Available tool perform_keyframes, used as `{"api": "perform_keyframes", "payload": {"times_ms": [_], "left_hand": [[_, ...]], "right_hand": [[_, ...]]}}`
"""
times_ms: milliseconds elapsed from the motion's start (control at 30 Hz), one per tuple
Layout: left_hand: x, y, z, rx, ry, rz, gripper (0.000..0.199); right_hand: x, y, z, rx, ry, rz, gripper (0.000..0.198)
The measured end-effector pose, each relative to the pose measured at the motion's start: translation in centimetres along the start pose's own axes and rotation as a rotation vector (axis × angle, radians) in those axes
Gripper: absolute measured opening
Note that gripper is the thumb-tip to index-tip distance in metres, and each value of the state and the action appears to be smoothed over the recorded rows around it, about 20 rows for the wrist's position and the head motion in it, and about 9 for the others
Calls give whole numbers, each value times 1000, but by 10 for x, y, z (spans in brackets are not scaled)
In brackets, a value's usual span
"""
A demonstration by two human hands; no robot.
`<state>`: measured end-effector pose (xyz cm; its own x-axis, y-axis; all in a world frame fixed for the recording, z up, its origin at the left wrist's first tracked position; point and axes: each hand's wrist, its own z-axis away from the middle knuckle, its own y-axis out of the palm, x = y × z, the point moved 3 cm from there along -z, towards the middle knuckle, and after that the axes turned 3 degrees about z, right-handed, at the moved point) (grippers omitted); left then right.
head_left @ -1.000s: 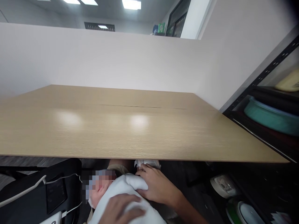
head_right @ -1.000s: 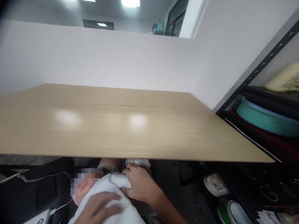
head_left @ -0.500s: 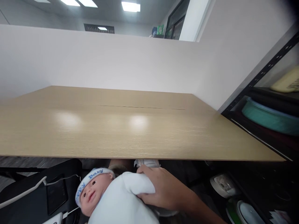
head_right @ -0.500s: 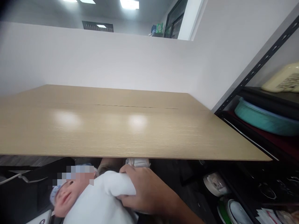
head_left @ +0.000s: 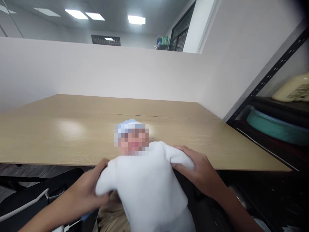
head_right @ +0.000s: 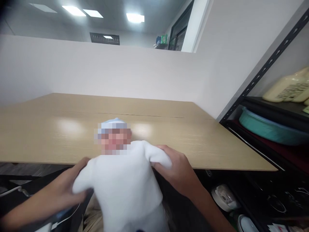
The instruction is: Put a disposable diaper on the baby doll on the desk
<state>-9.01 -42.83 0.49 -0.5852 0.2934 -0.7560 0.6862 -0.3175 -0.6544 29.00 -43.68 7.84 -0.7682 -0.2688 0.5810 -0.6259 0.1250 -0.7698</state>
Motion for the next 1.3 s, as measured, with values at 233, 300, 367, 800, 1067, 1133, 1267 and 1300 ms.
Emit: {"api": "perform_keyframes", "payload": {"times_ms": [233, 300, 367, 800, 1067, 1133, 1267, 1300], "left_hand": [[1, -25, -125, 12, 14, 4, 44], [8, -25, -145, 18, -9, -43, 44], [13, -26, -156, 14, -5, -106, 41], [56, -15, -141, -267, 21, -365, 57], [65, -35, -195, -290, 32, -399, 55], [70, -40, -209, -308, 31, -390, 56], [82, -49, -238, -384, -8, -317, 60], [84, -51, -246, -403, -11, -307, 61]], "right_hand": [[-70, 28, -52, -81, 180, 55, 32], [-82, 34, -60, -71, 204, 68, 34], [-89, 39, -63, -54, 211, 72, 37], [-138, 37, -18, -181, 127, 208, 41], [-138, 43, -89, -42, 68, 154, 41], [-138, 46, -110, -34, 51, 150, 42], [-150, 54, -153, -28, 35, 154, 42], [-155, 56, -163, -31, 31, 152, 41]]}}
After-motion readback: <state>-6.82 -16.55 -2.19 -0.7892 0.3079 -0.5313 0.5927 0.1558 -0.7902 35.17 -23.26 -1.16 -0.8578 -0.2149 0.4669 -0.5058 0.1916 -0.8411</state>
